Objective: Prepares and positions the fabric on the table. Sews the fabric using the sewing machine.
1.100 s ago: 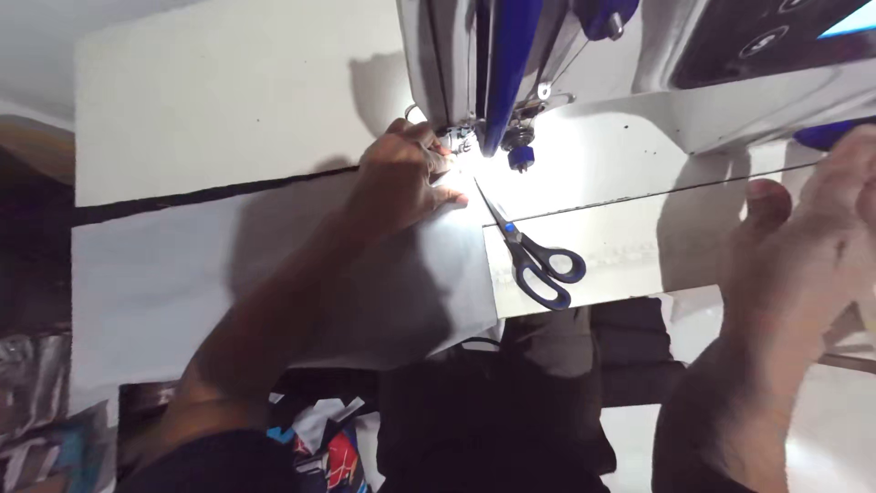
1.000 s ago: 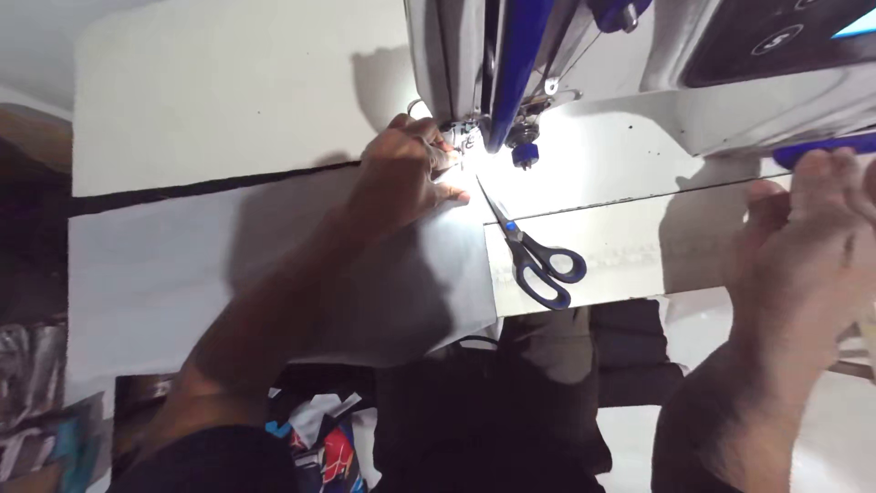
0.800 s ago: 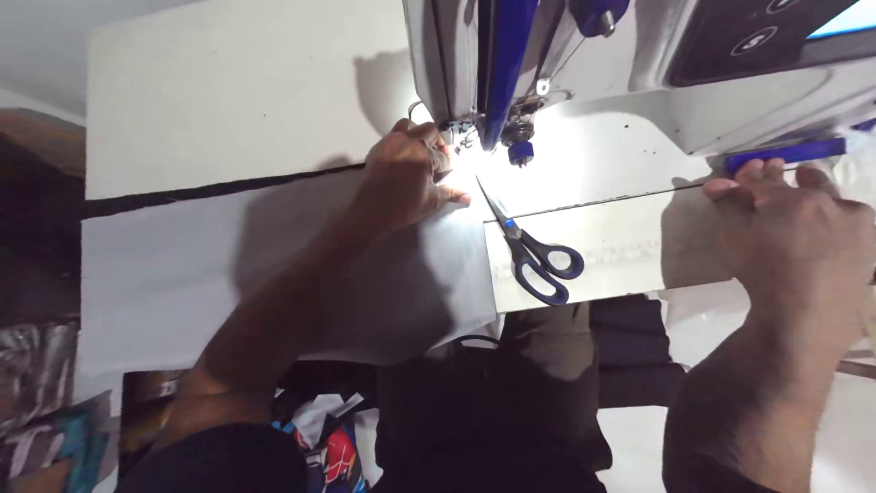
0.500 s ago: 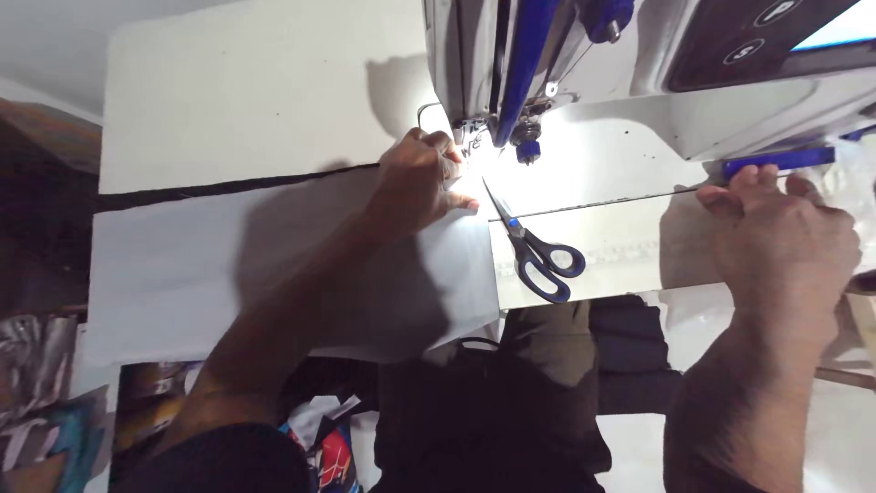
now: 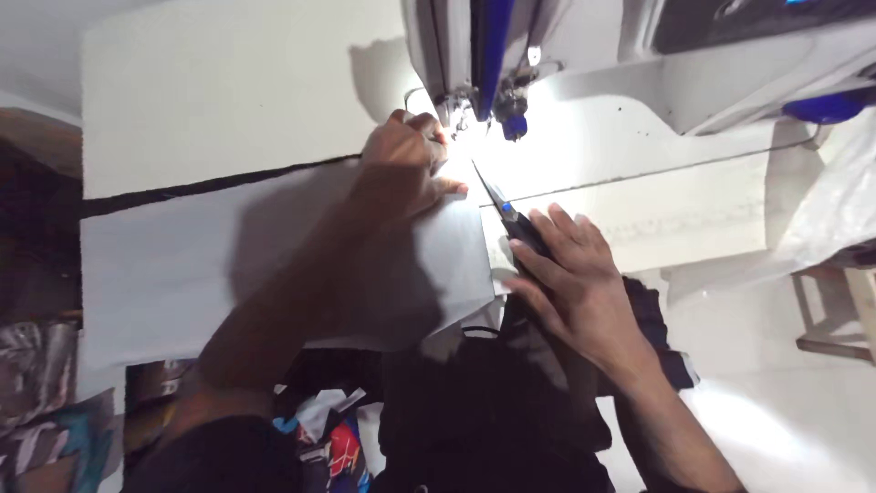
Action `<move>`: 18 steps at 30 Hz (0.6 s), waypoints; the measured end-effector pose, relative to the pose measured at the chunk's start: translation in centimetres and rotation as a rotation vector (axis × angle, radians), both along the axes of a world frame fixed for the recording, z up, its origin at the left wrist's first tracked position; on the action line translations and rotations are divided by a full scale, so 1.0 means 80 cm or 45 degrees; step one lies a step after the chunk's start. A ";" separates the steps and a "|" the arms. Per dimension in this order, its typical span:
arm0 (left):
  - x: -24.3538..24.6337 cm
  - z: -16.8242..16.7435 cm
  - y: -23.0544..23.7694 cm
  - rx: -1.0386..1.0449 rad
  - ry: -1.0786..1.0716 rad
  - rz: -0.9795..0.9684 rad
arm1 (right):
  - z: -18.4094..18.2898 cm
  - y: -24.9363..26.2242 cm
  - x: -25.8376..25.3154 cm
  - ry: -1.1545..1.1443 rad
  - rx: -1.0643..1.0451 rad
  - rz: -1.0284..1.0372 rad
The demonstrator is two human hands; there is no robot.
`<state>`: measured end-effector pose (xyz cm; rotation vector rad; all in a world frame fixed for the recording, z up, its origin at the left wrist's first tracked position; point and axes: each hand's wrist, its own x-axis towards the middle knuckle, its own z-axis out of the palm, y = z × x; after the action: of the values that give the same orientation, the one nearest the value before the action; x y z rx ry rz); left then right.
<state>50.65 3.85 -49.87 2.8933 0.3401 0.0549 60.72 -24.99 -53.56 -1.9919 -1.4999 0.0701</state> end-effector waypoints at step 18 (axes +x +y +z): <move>-0.127 -0.034 -0.092 -0.231 -0.182 -0.490 | -0.100 0.008 -0.139 1.512 0.447 0.142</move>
<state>40.45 -3.52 -52.61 2.7014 -0.2265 0.1554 49.59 -24.31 -61.54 -1.1553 -0.7366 0.8151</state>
